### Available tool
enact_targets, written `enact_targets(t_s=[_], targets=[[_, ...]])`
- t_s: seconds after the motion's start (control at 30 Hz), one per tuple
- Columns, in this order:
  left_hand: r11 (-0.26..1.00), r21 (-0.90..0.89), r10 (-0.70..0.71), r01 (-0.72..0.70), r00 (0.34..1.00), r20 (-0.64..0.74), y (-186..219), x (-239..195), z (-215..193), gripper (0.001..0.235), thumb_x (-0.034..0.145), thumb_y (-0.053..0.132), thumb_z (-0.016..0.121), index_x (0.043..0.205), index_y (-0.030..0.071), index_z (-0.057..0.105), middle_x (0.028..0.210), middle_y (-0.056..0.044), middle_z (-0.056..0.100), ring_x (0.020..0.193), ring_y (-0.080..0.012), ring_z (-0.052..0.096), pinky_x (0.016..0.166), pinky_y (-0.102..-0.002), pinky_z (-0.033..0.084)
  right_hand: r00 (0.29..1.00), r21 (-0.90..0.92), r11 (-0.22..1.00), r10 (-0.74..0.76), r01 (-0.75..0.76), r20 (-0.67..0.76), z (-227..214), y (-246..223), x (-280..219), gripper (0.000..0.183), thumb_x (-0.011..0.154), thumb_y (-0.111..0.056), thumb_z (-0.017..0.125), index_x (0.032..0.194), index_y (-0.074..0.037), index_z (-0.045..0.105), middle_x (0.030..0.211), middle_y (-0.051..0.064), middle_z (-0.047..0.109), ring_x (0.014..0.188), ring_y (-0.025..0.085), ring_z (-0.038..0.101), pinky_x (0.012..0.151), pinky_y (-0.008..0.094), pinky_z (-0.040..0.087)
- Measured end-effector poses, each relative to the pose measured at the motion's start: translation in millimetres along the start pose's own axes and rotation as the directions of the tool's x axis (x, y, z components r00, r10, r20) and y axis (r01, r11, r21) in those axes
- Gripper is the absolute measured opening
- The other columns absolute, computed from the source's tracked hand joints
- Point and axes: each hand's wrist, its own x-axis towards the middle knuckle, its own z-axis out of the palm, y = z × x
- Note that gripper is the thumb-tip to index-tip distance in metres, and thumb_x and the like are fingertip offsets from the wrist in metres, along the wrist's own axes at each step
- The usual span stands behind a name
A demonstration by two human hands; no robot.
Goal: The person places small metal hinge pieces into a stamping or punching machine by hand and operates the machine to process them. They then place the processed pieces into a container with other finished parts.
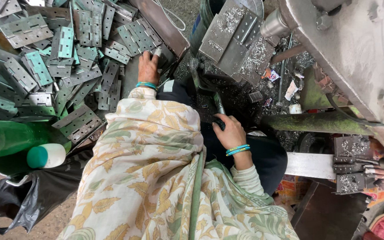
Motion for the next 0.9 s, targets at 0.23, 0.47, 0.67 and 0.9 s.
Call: enact_targets(t_s=[0.23,0.47,0.67,0.9], targets=[[0.989,0.098,0.11,-0.115,0.992,0.058,11,0,-11,0.056,0.079,-0.01,0.065,0.132,0.009,0.061,0.115,-0.017,0.05,0.106,-0.037,0.055,0.085,-0.046,0.054,1.0,-0.008,1.0,0.018,-0.018,-0.002,0,1,-1,0.035,0.085,-0.036,0.071,0.117,-0.024,0.074,0.108,0.013,0.072,0.099,0.038,0.069,0.083,0.048,0.056],[0.996,0.091,0.003,-0.018,0.987,0.162,17,-3,-16,0.067,0.068,-0.008,0.068,0.132,0.011,0.059,0.115,-0.019,0.052,0.101,-0.0388,0.06,0.082,-0.049,0.055,1.0,-0.026,1.0,0.014,-0.015,-0.011,3,5,1,0.036,0.085,-0.036,0.071,0.118,-0.023,0.074,0.106,0.013,0.071,0.098,0.038,0.069,0.082,0.049,0.056],[0.997,0.075,-0.017,0.011,0.997,0.078,-12,-6,13,0.051,0.078,-0.006,0.072,0.124,0.015,0.062,0.12,-0.013,0.059,0.104,-0.0384,0.065,0.078,-0.05,0.057,0.999,-0.001,1.0,-0.017,0.017,-0.031,3,7,0,0.035,0.086,-0.035,0.071,0.118,-0.022,0.074,0.106,0.014,0.071,0.097,0.039,0.069,0.081,0.048,0.056],[0.872,-0.462,-0.257,0.164,0.955,-0.146,40,13,-98,0.071,0.076,0.001,0.082,0.143,0.016,0.063,0.098,-0.015,0.068,0.086,-0.0308,0.069,0.081,-0.043,0.057,1.0,0.017,1.0,0.01,-0.009,-0.007,-1,8,-3,0.035,0.085,-0.035,0.071,0.118,-0.023,0.073,0.104,0.015,0.07,0.093,0.04,0.07,0.077,0.051,0.057]])
